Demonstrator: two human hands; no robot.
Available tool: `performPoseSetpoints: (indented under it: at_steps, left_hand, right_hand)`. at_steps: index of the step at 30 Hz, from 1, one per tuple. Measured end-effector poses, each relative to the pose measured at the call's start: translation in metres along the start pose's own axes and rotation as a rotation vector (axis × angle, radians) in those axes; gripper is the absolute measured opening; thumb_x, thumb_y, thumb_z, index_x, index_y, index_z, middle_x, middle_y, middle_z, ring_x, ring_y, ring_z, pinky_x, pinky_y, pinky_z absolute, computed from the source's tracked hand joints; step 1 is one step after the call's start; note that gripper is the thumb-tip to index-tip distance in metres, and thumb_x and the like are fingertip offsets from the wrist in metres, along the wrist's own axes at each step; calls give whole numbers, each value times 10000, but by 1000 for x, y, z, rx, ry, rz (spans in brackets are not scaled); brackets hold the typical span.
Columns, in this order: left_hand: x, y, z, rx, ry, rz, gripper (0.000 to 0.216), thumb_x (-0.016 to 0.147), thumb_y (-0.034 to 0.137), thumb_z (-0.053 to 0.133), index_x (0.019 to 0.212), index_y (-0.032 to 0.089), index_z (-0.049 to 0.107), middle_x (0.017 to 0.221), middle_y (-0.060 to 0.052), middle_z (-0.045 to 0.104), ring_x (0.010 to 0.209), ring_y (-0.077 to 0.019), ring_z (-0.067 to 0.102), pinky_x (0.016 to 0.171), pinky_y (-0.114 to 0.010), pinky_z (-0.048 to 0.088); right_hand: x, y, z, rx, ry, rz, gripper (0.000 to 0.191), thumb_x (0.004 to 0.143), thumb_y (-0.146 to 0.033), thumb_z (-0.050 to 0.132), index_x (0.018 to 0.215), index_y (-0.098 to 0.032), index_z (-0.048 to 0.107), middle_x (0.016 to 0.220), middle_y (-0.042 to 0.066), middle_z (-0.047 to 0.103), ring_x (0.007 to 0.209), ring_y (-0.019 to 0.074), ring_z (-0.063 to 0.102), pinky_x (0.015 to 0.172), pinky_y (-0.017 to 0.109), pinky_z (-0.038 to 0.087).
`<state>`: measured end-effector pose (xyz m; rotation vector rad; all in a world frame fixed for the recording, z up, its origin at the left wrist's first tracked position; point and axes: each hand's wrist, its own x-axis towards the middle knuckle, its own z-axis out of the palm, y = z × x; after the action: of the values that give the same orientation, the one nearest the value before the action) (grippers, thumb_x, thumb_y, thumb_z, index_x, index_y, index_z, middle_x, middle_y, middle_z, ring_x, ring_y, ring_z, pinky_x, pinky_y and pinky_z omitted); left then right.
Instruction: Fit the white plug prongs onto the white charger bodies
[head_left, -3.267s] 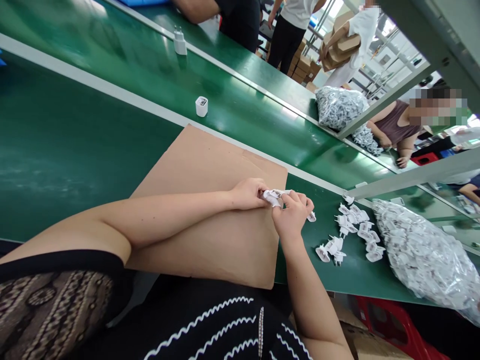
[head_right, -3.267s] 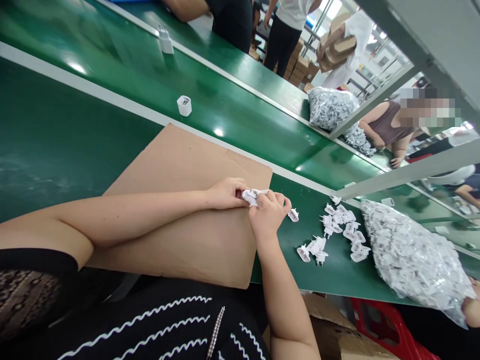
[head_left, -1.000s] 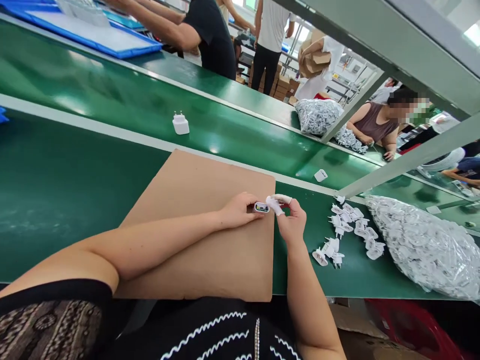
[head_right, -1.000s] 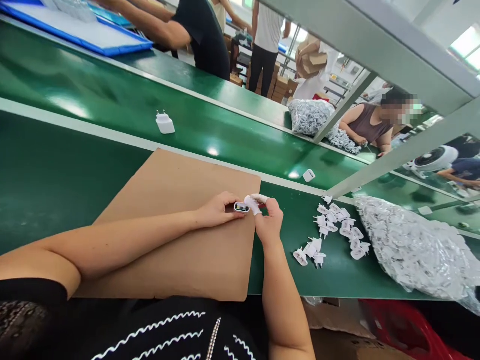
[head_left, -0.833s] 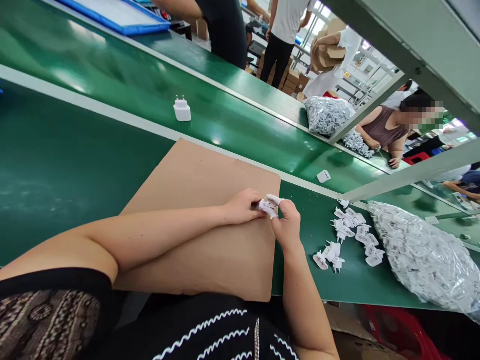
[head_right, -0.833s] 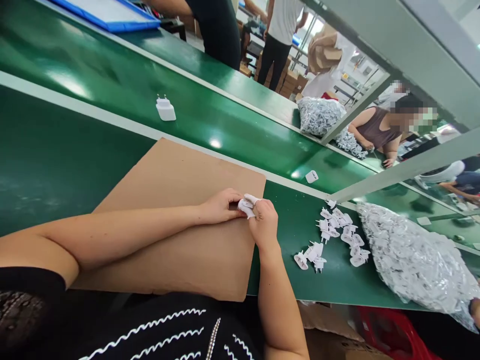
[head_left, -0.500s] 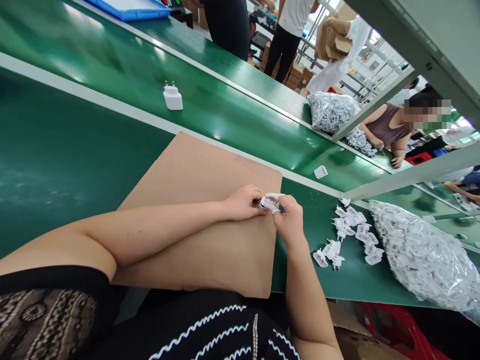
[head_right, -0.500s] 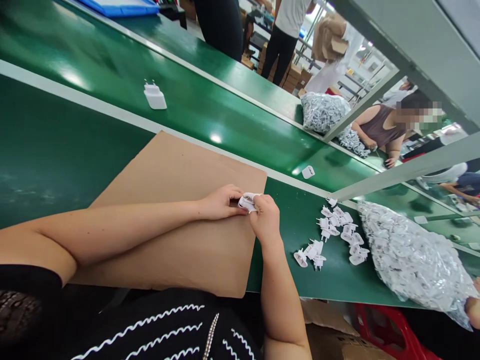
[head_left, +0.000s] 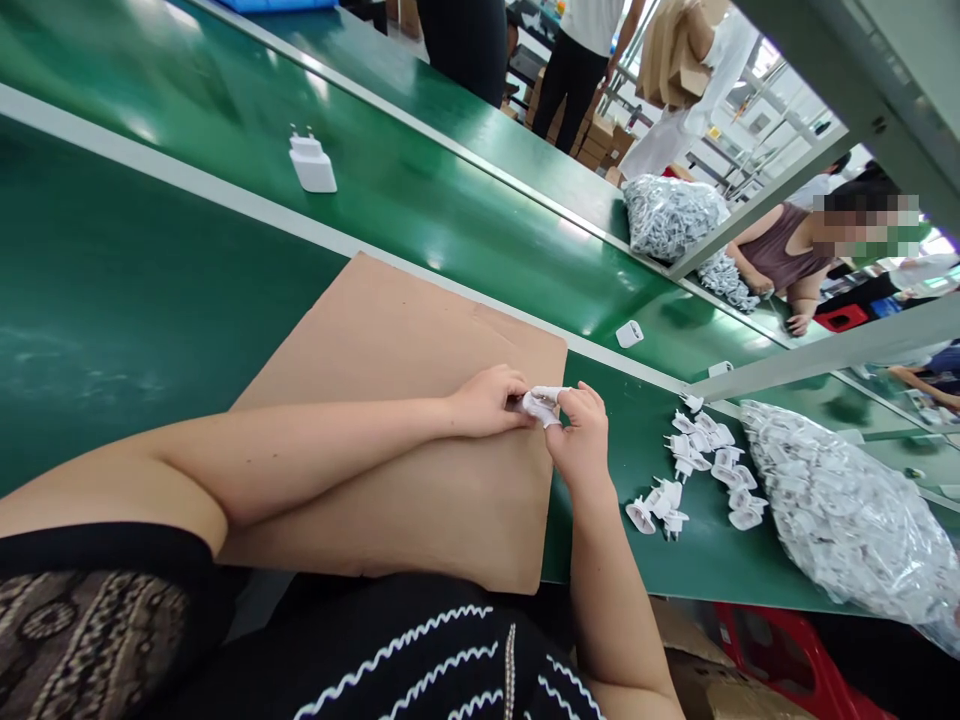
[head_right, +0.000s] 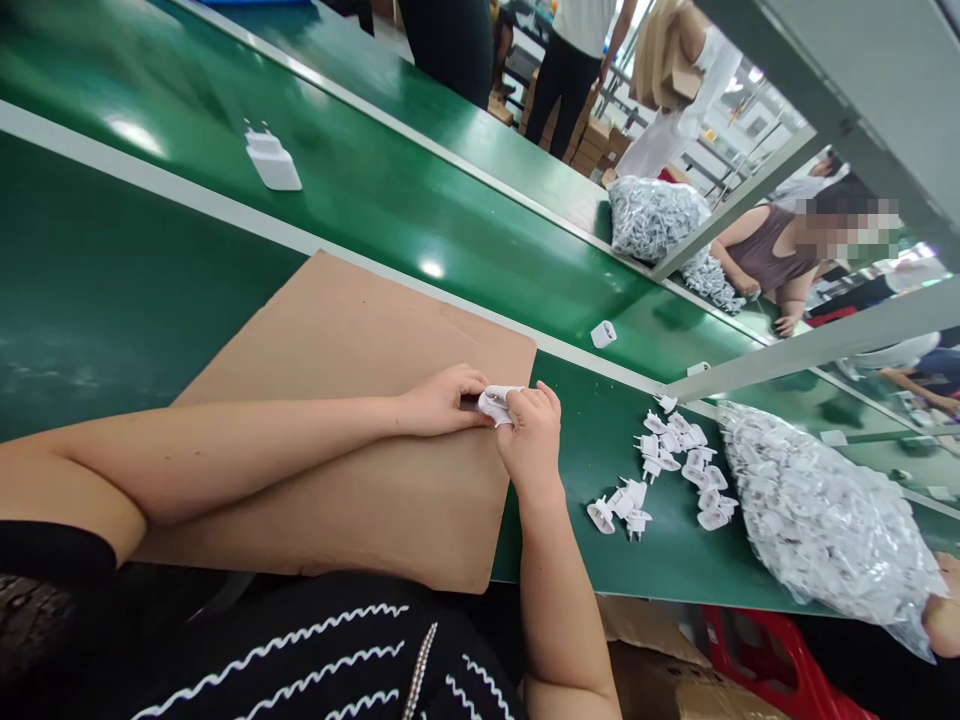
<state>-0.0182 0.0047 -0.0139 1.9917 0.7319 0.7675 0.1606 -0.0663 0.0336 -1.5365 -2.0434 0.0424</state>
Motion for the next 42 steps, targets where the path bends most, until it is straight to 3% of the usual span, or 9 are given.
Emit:
performPoseSetpoints:
  at_steps: [5, 13, 21, 25, 29, 32, 36, 39, 42]
  left_hand:
    - [1, -2, 0, -7, 3, -12, 227, 841, 459, 767, 883, 236, 779, 922, -59, 721, 953, -268, 640, 871, -390, 498]
    - [1, -4, 1, 5, 18, 5, 241, 822, 459, 783, 848, 220, 765, 902, -64, 709, 919, -262, 639, 849, -383, 489]
    - [1, -5, 4, 19, 50, 1, 241, 827, 451, 766, 827, 210, 757, 875, -62, 688, 872, -242, 608, 815, -369, 480]
    - [4, -4, -4, -83, -80, -23, 331, 780, 537, 776, 849, 213, 771, 863, -38, 676, 835, -226, 630, 746, -327, 502]
    - [3, 6, -4, -65, -88, 11, 368, 811, 563, 735, 859, 200, 764, 855, -48, 713, 849, -238, 657, 778, -337, 528]
    - [2, 9, -6, -112, -105, -54, 389, 813, 549, 741, 993, 206, 778, 953, -61, 765, 889, -249, 693, 832, -363, 561]
    - [18, -8, -39, -85, -24, -208, 602, 753, 520, 784, 1265, 210, 718, 1087, -70, 777, 872, -243, 700, 846, -373, 566]
    - [45, -36, -81, 65, 207, -296, 571, 758, 459, 770, 1261, 199, 697, 1097, -70, 763, 921, -250, 692, 883, -362, 538]
    - [76, -65, -118, 271, 425, -422, 454, 772, 387, 778, 1183, 216, 689, 1082, -46, 748, 983, -253, 685, 917, -352, 515]
  right_hand:
    - [4, -7, -4, -79, -33, 38, 313, 677, -40, 492, 849, -272, 614, 766, -13, 653, 831, 206, 647, 1184, 481, 380]
    - [13, -6, -7, -60, -119, -2, 283, 681, -81, 508, 844, -273, 637, 737, -16, 677, 746, 205, 632, 1168, 477, 404]
    - [-3, 7, 4, -24, 23, -6, 275, 768, -99, 528, 887, -281, 697, 756, -23, 677, 759, 189, 643, 1272, 505, 270]
    - [-4, 14, 12, 43, 32, -38, 241, 813, -134, 568, 903, -277, 739, 755, -23, 683, 779, 185, 664, 1303, 507, 201]
    - [-8, 4, 9, 49, 13, 99, 411, 875, -191, 594, 1251, -312, 708, 888, -29, 761, 901, 193, 717, 1312, 543, 168]
    - [-35, -6, -8, 11, 32, 207, 677, 920, -245, 605, 1575, -290, 441, 1254, 68, 750, 1178, 249, 685, 1292, 585, 209]
    - [-112, 1, -30, -360, 133, 464, 722, 932, -300, 640, 1608, -202, 406, 1667, 247, 352, 1538, 469, 314, 1219, 717, 217]
    - [-158, 22, -29, -519, 161, 780, 670, 946, -315, 620, 1546, -61, 466, 1580, 373, 371, 1520, 596, 226, 1129, 809, 237]
    - [-165, 48, -25, -506, 136, 786, 553, 978, -240, 502, 1483, -13, 514, 1494, 360, 468, 1505, 528, 307, 1163, 736, 287]
